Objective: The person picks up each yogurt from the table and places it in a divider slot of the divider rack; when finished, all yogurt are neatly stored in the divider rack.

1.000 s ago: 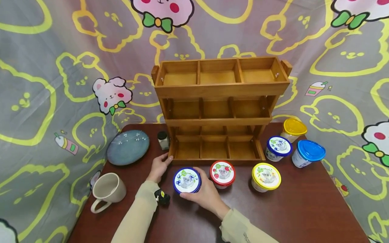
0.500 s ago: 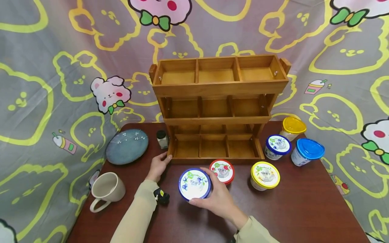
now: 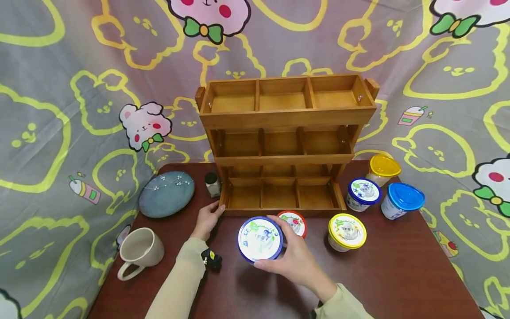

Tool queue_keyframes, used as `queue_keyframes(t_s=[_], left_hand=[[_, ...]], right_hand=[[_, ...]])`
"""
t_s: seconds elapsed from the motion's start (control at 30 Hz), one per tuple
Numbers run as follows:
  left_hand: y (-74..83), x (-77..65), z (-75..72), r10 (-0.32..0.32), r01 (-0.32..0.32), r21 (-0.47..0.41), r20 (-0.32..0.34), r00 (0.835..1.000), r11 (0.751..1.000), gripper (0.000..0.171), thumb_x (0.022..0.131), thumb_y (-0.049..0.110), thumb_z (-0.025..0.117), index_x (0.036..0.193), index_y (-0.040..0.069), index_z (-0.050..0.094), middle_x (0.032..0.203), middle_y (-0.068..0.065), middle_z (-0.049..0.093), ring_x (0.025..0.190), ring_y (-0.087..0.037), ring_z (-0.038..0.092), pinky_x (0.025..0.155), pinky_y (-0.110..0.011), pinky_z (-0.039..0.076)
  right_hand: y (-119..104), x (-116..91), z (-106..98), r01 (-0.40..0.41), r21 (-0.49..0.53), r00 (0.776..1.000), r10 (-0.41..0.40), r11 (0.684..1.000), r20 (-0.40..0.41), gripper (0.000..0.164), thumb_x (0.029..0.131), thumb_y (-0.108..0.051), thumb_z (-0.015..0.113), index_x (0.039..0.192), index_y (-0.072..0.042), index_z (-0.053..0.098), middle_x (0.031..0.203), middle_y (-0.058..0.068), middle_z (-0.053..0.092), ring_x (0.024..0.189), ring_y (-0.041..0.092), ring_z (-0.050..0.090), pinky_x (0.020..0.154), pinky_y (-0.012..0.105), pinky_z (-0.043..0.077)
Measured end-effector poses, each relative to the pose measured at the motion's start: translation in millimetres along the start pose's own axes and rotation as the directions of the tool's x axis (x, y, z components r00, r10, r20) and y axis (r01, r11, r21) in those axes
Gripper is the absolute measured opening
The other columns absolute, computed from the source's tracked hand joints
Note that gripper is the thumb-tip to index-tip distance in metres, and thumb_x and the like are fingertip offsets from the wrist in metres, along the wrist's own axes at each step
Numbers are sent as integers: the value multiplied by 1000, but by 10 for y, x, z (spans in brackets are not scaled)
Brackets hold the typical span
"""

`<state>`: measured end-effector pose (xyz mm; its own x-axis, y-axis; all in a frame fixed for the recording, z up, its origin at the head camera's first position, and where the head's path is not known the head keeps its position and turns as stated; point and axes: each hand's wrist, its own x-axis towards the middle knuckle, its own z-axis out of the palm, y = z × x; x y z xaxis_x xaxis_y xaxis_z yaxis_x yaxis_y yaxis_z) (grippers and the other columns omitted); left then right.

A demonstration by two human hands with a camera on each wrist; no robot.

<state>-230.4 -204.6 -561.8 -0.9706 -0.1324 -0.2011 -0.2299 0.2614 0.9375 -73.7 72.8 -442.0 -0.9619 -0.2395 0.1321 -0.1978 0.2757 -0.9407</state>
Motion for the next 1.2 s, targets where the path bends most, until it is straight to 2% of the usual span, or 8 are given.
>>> queue_keyframes(t_s=[0.17,0.33,0.53,0.7,0.93,1.2], left_hand=[[-19,30,-21,5,-5,-20,-7,1000,1000,51,98,21,64,140,-5,52,141,-23,52,133,-35,44,111,-49,32],[-20,43,-37,16,-16,-42,-12,1000,999,49,97,20,65,138,-6,53,139,-23,54,132,-34,45,111,-48,33],[-11,45,-38,21,-21,-41,-3,1000,999,48,98,19,65,138,-5,54,139,-23,54,132,-34,45,110,-48,33],[-12,43,-48,20,-20,-45,7,1000,999,49,98,20,65,138,-5,54,139,-22,54,134,-33,43,111,-48,33],[-1,39,-94,25,-24,-56,10,1000,998,48,98,20,64,138,-5,54,139,-22,54,134,-33,43,110,-48,33],[-19,24,-89,33,-32,-56,13,999,998,49,97,19,65,138,-5,54,136,-22,56,131,-33,46,109,-47,36]], right_hand=[[-74,88,-63,15,-56,1000,-15,998,-8,98,61,-43,95,144,-27,45,128,-6,57,112,14,57,93,37,50],[-128,275,-165,27,-95,999,-25,995,21,99,64,-43,93,146,-26,41,131,0,57,112,18,58,93,41,50],[-139,644,-338,32,-178,997,-20,983,71,96,69,-45,90,147,-25,38,132,3,57,111,21,59,94,46,50],[-75,996,-439,61,-239,991,-30,969,129,96,70,-48,88,147,-21,38,127,3,60,107,20,61,92,45,51],[51,1374,-406,52,-258,985,-6,965,175,97,71,-51,87,146,-12,39,124,5,62,108,20,61,96,44,49],[191,1647,-263,6,-250,982,42,968,185,96,71,-50,87,145,-8,40,124,6,62,111,21,60,100,43,45]])
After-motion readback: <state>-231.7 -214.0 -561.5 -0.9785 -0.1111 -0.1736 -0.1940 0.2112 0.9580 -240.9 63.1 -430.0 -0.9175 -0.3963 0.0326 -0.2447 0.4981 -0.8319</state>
